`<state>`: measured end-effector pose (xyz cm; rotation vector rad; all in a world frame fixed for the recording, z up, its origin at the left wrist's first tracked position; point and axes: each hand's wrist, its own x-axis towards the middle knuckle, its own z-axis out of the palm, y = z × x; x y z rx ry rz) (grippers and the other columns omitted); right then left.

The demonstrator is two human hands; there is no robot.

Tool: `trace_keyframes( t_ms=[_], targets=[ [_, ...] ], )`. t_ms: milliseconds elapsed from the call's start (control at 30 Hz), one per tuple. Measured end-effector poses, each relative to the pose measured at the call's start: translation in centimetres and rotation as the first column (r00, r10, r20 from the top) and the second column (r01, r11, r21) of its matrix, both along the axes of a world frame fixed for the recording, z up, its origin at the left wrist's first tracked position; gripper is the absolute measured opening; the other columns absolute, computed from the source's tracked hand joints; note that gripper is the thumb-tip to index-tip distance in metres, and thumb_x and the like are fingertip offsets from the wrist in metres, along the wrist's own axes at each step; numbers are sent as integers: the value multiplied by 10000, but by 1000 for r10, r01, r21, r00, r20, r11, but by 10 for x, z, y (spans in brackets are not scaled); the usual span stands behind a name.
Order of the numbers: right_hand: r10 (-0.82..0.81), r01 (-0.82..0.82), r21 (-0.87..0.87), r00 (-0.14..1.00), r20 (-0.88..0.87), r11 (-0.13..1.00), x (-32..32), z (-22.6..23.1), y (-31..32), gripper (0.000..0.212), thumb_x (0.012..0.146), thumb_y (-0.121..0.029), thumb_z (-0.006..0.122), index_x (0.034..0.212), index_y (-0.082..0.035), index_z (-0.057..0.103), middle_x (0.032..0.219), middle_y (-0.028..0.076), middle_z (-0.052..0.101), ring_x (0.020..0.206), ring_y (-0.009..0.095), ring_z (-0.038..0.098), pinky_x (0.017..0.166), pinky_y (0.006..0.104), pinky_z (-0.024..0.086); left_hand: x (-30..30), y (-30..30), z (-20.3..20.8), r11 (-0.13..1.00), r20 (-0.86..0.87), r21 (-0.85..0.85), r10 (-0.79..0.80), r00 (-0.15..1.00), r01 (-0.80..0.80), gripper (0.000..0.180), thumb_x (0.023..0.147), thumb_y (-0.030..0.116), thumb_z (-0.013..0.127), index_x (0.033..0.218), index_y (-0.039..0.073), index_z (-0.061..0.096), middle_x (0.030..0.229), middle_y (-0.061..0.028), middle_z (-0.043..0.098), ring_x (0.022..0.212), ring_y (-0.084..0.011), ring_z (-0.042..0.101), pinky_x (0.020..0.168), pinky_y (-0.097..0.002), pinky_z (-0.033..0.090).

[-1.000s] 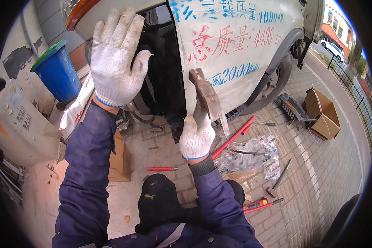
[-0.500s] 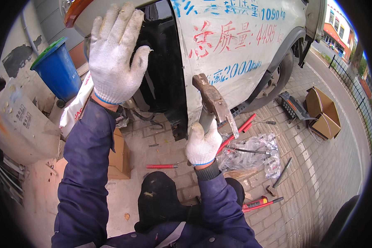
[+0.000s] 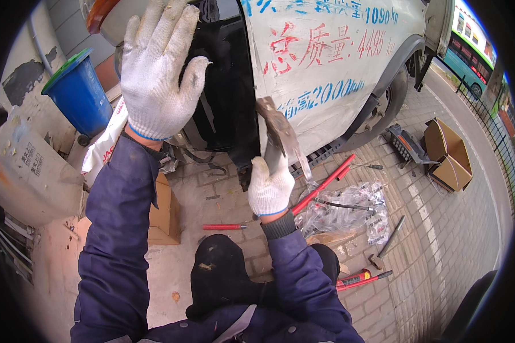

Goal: The person installs a headlight assembly into the front of a white truck. They position the headlight, use a hammer to tap it into place, and then open the driver's door to retrieve a phone.

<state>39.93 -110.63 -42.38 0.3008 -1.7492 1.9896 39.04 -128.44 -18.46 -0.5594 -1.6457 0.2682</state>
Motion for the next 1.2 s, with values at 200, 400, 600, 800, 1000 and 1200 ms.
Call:
trace_keyframes(
  t_ms=[200, 400, 600, 800, 1000, 1200],
  targets=[
    [-1, 4, -116, 1000, 28, 993, 10, -2, 6, 249, 1137, -284, 552, 1034, -57, 545, 675, 30, 521, 498, 117, 470, 453, 298, 412, -1, 0, 0, 997, 0, 17, -74, 997, 74, 691, 759, 153, 782, 1419, -8, 657, 1488, -240, 629, 1422, -467, 560, 1242, -597, 352],
    [272, -203, -368, 952, 144, 907, 49, 29, 28, 323, 1169, -371, 486, 1106, -58, 539, 670, 37, 485, 462, 143, 456, 415, 318, 425, 1, 0, -1, 999, 26, 20, -37, 999, 37, 715, 748, 153, 792, 1432, 0, 647, 1478, -236, 638, 1413, -455, 572, 1238, -591, 356],
    [460, -505, -529, 858, -226, 682, 74, -24, 33, 842, 837, -735, 797, 1206, -16, 561, 782, 79, 597, 660, 224, 631, 671, 451, 601, 3, 2, -1, 998, 32, 33, -55, 998, 54, 720, 743, 124, 789, 1435, -8, 636, 1483, -245, 630, 1416, -471, 563, 1226, -604, 362],
    [258, -116, -335, 871, 418, 935, 87, -70, 35, 345, 1114, -375, 611, 1112, -32, 578, 685, 23, 524, 494, 99, 484, 456, 280, 460, -7, -1, -3, 997, -40, -46, -69, 997, 67, 736, 761, 114, 774, 1466, -15, 604, 1515, -275, 591, 1442, -501, 525, 1243, -622, 331],
    [500, -366, -665, 866, 13, 651, 85, -67, 39, 531, 1001, -442, 772, 1214, -16, 538, 758, 80, 576, 640, 194, 590, 601, 354, 533, -16, -8, -11, 997, -18, -44, -69, 997, 68, 634, 937, 103, 708, 1556, 49, 584, 1614, -201, 550, 1548, -417, 451, 1282, -575, 291],
    [352, -155, -437, 839, 416, 886, 90, -110, 44, 457, 1103, -499, 593, 1072, -44, 565, 636, 28, 501, 483, 125, 517, 427, 286, 429, -22, -16, -5, 991, -53, -98, -94, 994, 89, 659, 880, 158, 759, 1516, 56, 622, 1562, -211, 593, 1475, -464, 511, 1255, -607, 321]
  ],
)
